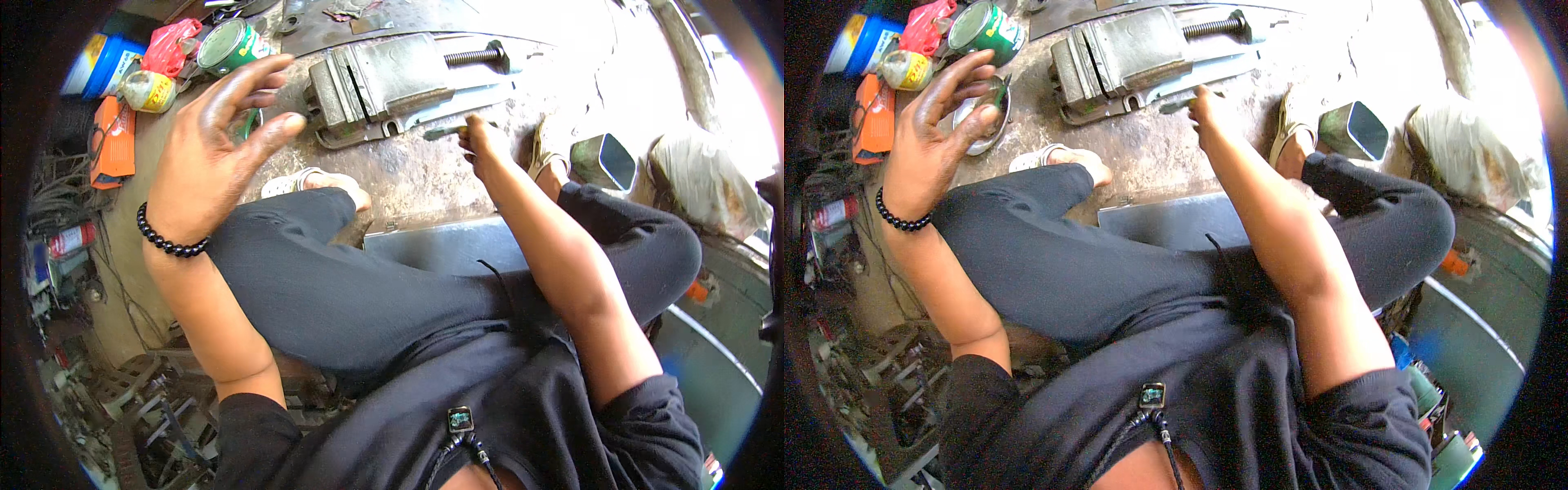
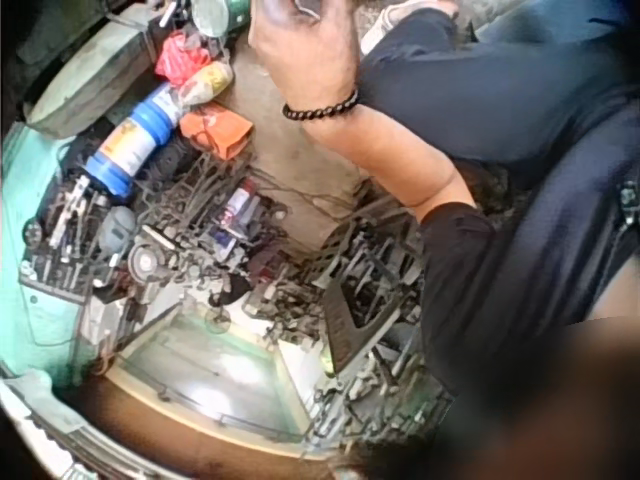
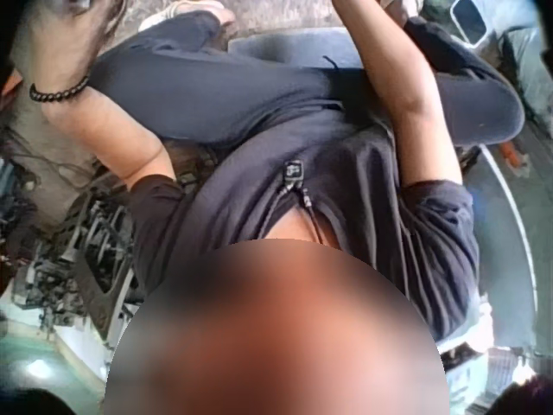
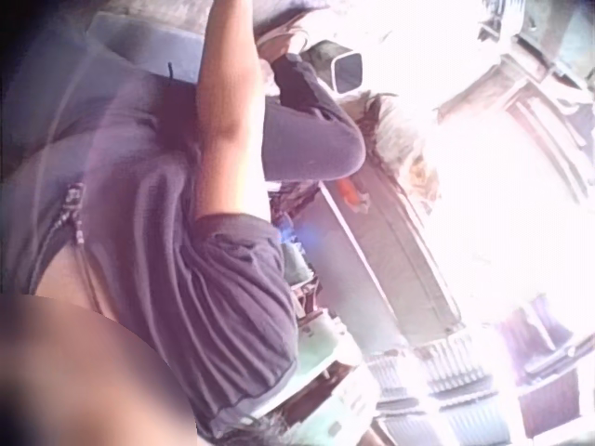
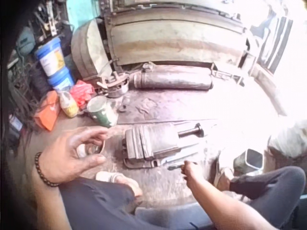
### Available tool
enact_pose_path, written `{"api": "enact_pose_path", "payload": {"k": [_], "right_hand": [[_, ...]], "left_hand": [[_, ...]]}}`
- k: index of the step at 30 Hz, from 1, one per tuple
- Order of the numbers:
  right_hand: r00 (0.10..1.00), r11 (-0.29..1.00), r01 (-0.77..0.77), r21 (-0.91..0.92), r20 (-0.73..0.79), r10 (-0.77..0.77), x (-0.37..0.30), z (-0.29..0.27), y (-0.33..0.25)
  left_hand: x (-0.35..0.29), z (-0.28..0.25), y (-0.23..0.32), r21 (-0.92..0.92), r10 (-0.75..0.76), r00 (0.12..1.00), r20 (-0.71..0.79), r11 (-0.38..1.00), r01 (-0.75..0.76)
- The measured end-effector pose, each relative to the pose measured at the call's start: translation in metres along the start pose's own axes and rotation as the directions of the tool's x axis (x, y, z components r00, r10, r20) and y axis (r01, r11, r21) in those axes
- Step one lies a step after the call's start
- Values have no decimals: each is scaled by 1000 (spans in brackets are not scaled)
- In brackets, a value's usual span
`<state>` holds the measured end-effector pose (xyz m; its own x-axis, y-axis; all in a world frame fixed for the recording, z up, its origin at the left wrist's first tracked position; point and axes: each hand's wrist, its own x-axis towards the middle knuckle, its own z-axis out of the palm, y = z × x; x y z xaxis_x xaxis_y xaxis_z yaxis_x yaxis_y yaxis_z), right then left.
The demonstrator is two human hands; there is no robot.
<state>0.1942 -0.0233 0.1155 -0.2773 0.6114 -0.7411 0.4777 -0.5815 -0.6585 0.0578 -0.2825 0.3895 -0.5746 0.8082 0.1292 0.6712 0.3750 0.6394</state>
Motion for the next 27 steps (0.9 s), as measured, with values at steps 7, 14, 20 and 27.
{"api": "enact_pose_path", "payload": {"k": [7,14,20,27], "right_hand": [[995,993,25,118,91,-36,-4,-7,51],[962,979,203,28,-193,-194,32,-21,81],[945,958,280,64,-191,-264,19,-17,74],[979,984,176,6,-103,-174,-21,-45,49]], "left_hand": [[-3,2,-17,0,-141,989,35,990,141],[-4,18,3,-14,-193,976,99,981,196],[1,31,8,-38,-208,969,132,976,215],[18,42,20,6,-157,973,171,987,159]]}}
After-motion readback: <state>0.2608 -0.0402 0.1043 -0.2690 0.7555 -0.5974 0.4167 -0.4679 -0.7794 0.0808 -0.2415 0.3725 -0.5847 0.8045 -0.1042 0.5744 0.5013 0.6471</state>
